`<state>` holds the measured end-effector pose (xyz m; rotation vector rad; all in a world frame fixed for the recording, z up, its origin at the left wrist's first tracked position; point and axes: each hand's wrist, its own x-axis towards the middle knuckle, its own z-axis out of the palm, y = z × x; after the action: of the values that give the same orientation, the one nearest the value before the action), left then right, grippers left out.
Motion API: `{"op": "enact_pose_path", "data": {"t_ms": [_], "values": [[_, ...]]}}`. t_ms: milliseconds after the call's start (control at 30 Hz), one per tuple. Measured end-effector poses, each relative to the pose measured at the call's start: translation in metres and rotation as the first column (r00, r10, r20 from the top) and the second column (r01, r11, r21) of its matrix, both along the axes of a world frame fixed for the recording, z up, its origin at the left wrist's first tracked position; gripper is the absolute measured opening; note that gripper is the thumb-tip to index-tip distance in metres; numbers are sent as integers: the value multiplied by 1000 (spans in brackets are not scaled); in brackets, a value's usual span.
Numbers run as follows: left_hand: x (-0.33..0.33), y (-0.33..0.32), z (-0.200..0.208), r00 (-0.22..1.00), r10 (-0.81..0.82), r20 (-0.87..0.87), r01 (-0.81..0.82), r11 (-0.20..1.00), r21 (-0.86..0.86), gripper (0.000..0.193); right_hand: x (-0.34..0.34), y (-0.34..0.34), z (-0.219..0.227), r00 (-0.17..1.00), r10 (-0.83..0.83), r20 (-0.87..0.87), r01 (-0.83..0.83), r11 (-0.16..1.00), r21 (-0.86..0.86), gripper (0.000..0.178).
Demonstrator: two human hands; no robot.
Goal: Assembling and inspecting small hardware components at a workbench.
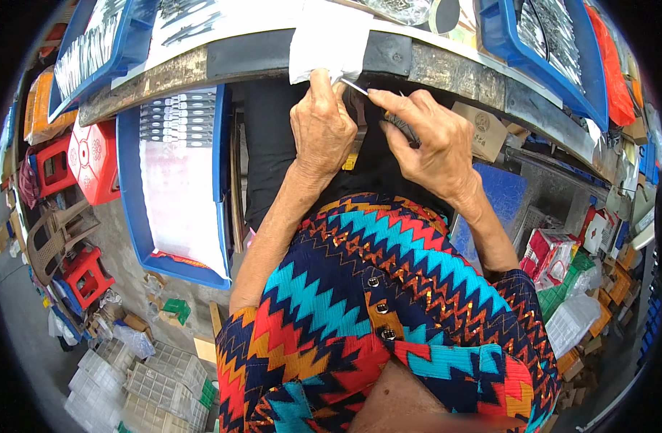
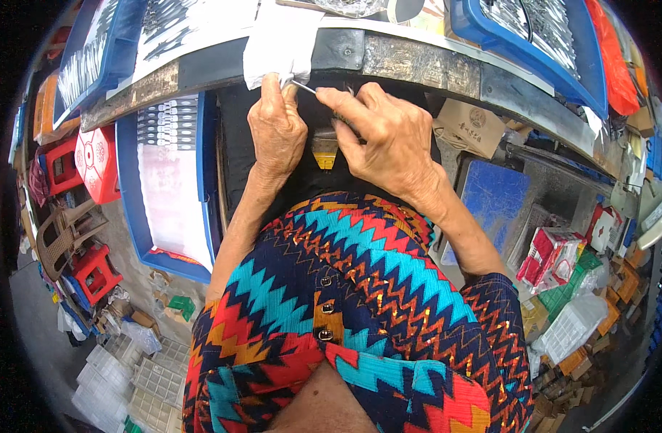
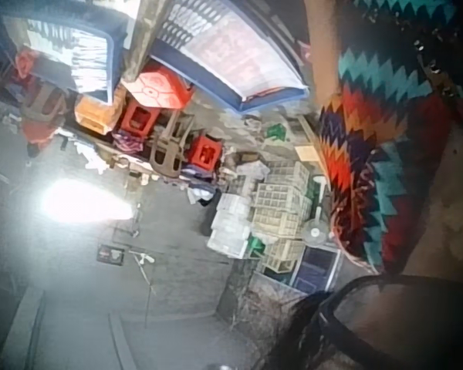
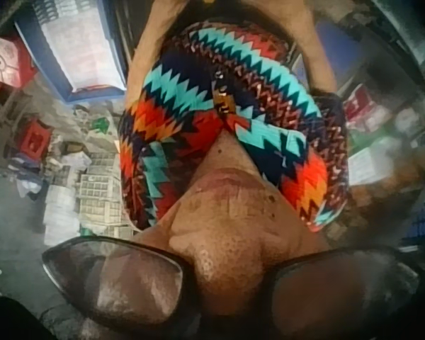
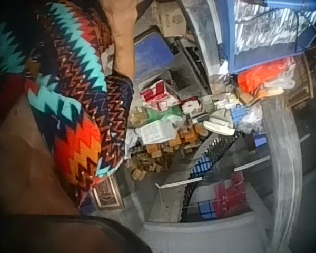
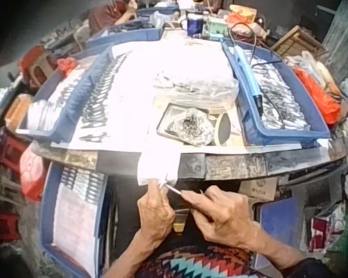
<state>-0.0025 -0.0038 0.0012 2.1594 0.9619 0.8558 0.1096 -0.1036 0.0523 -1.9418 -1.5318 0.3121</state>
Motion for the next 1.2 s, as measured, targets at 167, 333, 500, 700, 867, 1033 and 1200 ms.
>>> {"op": "enact_pose_path", "data": {"t_ms": [167,333,500,700,867,1033,1200], "values": [[0,0,3,1000,-12,15,12,1000,8,8,2,2,-1,805,71,588,-186,973,137,29],[1,1,5,1000,-25,15,25,1000,-10,9,3,2,-11,919,154,362,-227,959,167,30],[1,3,0,999,-39,5,39,999,11,10,0,6,-3,982,149,113,-162,981,110,30],[4,2,-2,999,-22,33,20,999,34,12,3,8,-3,940,37,-338,-19,998,58,26],[2,4,-2,1000,-28,-5,28,998,54,13,8,11,9,674,-184,-716,13,971,-237,27],[2,3,-3,999,-14,-29,16,996,82,14,15,11,7,281,-342,-897,-26,931,-363,35],[4,5,-4,1000,-2,-16,4,993,115,15,21,11,-3,-141,-372,-918,-102,927,-360,40]]}}
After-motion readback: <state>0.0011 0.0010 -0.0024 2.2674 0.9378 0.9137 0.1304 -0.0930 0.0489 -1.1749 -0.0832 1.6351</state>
